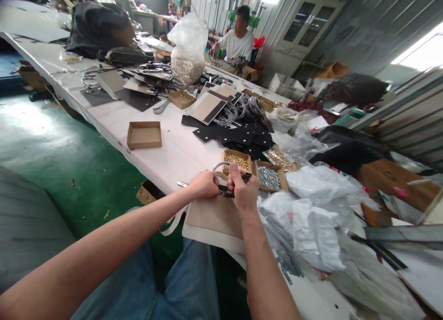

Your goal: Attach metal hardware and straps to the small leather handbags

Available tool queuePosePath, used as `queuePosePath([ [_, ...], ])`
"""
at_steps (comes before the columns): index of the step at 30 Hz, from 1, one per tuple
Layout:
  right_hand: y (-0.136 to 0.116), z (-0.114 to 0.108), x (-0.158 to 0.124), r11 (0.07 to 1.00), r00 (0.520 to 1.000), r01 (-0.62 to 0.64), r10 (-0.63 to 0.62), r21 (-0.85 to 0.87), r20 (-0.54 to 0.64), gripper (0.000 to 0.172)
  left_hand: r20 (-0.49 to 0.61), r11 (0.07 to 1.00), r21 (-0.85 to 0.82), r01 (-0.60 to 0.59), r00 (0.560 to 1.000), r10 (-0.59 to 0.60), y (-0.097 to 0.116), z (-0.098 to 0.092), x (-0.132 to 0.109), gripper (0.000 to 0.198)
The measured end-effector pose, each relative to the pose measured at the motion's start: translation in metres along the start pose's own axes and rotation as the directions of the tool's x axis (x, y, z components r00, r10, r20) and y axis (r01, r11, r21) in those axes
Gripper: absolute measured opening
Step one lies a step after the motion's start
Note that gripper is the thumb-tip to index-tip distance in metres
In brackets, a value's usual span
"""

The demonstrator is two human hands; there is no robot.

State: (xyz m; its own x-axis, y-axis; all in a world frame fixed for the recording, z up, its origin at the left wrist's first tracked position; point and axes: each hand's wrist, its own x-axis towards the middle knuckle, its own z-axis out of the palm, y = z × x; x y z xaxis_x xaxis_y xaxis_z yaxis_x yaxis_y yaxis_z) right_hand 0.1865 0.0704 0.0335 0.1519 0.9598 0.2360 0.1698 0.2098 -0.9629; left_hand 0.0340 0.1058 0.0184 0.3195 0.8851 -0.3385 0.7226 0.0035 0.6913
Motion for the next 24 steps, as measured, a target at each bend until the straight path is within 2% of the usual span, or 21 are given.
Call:
queuePosePath([
  [2, -0.003, -0.003, 0.003, 0.999, 0.999, -0.015, 0.017, 0.044, -0.031, 0.048, 0.019, 1.0, 0.008, 0.0, 1.0, 0.0, 0.002, -0.001, 0.0, 0.031],
  [3, -0.004, -0.003, 0.005, 0.997, 0.999, -0.016, 0.019, 0.072, -0.037, 0.048, 0.022, 1.0, 0.017, 0.001, 1.0, -0.001, 0.003, -0.002, 0.001, 0.03],
  [7, -0.002, 0.003, 0.009, 0.988, 0.999, -0.019, 0.026, 0.152, -0.046, 0.066, 0.02, 0.997, 0.082, 0.01, 1.0, -0.011, 0.009, -0.006, 0.001, 0.03],
  [12, 0.006, 0.01, 0.006, 0.997, 0.993, 0.051, -0.045, 0.059, -0.106, 0.066, 0.036, 0.987, 0.159, -0.008, 0.999, 0.002, 0.013, -0.006, 0.003, 0.034],
  [18, 0.008, 0.013, -0.005, 0.997, 0.984, 0.075, -0.076, -0.013, -0.161, 0.063, 0.021, 0.979, 0.195, -0.057, 0.998, 0.054, 0.012, -0.001, 0.011, 0.038],
  [24, 0.002, 0.01, -0.001, 0.999, 0.989, 0.035, -0.034, 0.009, -0.145, 0.065, 0.128, 0.975, 0.22, -0.033, 0.992, 0.005, 0.019, -0.011, 0.018, 0.028],
])
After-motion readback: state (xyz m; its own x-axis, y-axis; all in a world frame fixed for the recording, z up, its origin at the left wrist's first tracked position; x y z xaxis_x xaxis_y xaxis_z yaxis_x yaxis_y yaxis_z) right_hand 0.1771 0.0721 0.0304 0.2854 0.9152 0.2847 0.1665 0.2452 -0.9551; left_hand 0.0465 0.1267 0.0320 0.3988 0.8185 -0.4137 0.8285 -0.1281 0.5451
